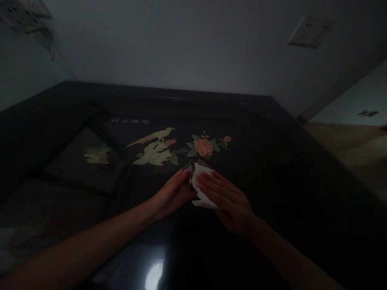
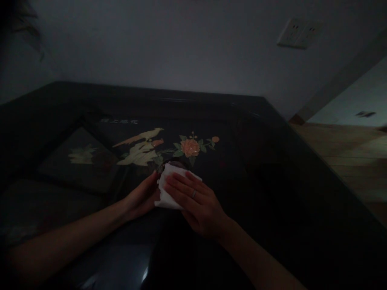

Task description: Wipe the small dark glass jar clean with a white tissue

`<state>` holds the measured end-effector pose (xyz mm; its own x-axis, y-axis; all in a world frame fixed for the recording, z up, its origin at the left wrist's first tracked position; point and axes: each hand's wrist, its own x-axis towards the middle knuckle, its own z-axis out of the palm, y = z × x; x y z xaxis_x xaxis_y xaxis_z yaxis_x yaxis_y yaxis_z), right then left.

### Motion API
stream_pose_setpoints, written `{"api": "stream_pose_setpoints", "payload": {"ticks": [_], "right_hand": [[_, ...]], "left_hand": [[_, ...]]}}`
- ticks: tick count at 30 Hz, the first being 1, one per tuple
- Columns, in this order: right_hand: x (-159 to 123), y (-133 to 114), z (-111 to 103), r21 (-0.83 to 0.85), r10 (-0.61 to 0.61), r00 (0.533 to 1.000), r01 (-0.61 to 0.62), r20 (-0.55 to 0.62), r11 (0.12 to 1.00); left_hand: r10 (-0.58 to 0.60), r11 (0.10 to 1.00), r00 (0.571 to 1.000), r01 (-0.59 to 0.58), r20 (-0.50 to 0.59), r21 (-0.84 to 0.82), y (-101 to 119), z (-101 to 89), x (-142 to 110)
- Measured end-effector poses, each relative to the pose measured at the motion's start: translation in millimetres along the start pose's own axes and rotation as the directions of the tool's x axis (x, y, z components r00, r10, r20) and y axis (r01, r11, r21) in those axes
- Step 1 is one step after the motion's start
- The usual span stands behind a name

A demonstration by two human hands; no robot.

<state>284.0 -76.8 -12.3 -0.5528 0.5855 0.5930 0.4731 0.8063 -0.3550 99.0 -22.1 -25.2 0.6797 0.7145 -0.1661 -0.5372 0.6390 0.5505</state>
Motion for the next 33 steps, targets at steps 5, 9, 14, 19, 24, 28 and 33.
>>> {"api": "stream_pose_setpoints", "payload": {"ticks": [5,9,14,19,24,28,33], "right_hand": [[2,-4,2,-0.030,0.029,0.999,-0.028,0.022,0.999],[2,-1,3,-0.069,0.093,0.996,-0.093,-0.012,0.993],[0,5,2,-0.056,0.178,0.982,-0.182,-0.070,0.982],[-2,6,-1,-0.048,0.146,0.980,-0.154,-0.133,0.987],[1,1,-6,-0.058,0.081,0.976,-0.094,-0.200,0.994],[2,-2,-7,-0.051,0.027,0.987,-0.035,-0.160,0.998],[1,-2,-2,-0.052,-0.049,0.998,0.047,-0.037,0.998]], "left_hand": [[0.004,0.998,1.000,-0.005,0.028,0.058,-2,5.3,-3],[0.017,0.992,0.999,-0.021,0.038,0.121,-5,0.6,-3],[0.025,0.992,0.999,-0.029,0.037,0.123,-5,-2.1,-3],[0.013,1.000,0.995,-0.014,0.101,0.010,-2,-1.7,-2],[-0.013,0.997,0.995,0.020,0.098,-0.071,1,-6.0,0],[-0.035,0.999,0.998,0.037,0.046,-0.037,1,-8.6,1],[-0.086,0.996,0.995,0.085,0.046,0.016,1,-4.4,0]]}}
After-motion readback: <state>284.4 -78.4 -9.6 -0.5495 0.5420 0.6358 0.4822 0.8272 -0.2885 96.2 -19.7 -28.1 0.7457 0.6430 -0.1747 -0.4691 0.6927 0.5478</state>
